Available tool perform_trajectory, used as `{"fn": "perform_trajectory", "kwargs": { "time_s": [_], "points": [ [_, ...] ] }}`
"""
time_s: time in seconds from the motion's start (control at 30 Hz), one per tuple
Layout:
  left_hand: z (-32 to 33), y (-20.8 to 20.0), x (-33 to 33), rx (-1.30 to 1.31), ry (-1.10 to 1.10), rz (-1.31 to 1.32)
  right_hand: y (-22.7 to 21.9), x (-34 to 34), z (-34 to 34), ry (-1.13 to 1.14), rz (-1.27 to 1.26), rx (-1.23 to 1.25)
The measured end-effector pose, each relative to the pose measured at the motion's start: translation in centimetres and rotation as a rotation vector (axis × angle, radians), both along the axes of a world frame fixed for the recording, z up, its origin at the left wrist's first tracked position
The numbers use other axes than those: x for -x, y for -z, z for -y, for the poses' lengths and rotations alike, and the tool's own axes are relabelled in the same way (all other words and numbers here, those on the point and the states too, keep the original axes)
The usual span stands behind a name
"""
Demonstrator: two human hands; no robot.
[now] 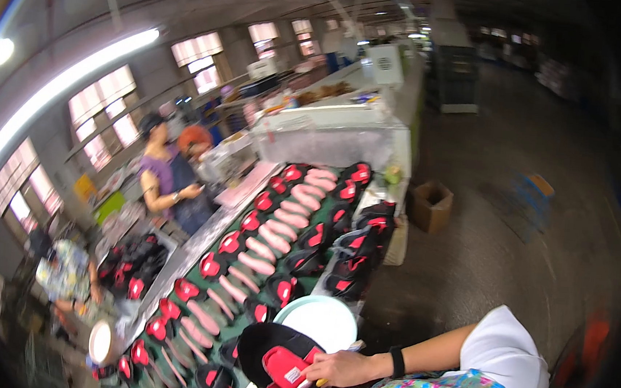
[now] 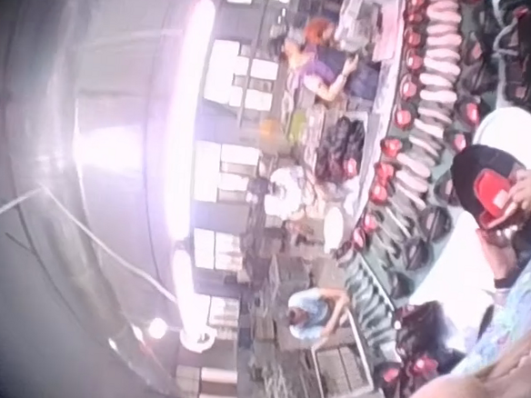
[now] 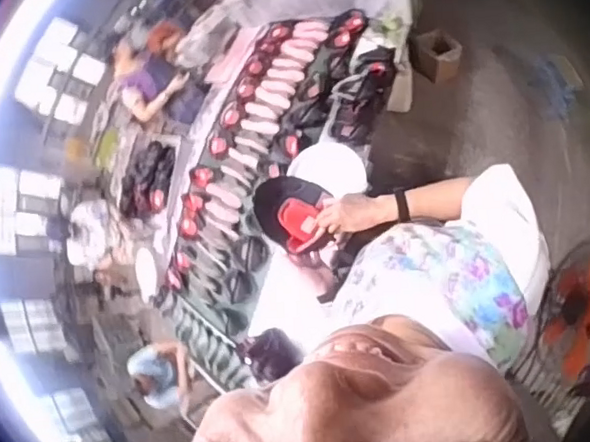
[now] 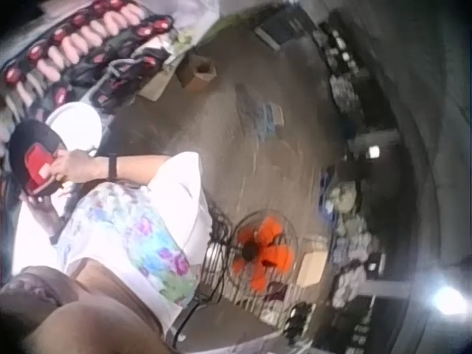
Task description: Applying glue to shoe uppers using a brush.
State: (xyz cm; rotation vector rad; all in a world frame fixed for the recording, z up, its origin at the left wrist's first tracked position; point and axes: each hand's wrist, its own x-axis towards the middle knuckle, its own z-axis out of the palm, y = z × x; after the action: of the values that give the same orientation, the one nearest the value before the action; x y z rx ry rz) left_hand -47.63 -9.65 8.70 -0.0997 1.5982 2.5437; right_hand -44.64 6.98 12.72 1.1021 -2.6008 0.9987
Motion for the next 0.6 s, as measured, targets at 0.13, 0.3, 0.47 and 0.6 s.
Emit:
{"fn": "perform_trajectory", "kwargs": {
  "time_s": [0.13,0.3,0.47,0.6],
  "points": [
    [3.5,2.8,-2.6,-0.030,-0.184,-0.018,-2.0,0.3,-0.7,0.021,0.127,0.107],
    [4.5,-0.1,-5.3,0.248,0.099,-0.023,-3.5,0.2,0.2,-0.162,0.298,0.045],
    [3.4,2.0,-5.4,0.496,-0.040,-0.393,-4.2,0.1,0.1,-0.232,0.503,0.002],
    [1.2,-0.9,-6.1,0.269,-0.279,-0.503,-3.7,0.1,-0.9,-0.161,0.357,-0.033]
  ]
}}
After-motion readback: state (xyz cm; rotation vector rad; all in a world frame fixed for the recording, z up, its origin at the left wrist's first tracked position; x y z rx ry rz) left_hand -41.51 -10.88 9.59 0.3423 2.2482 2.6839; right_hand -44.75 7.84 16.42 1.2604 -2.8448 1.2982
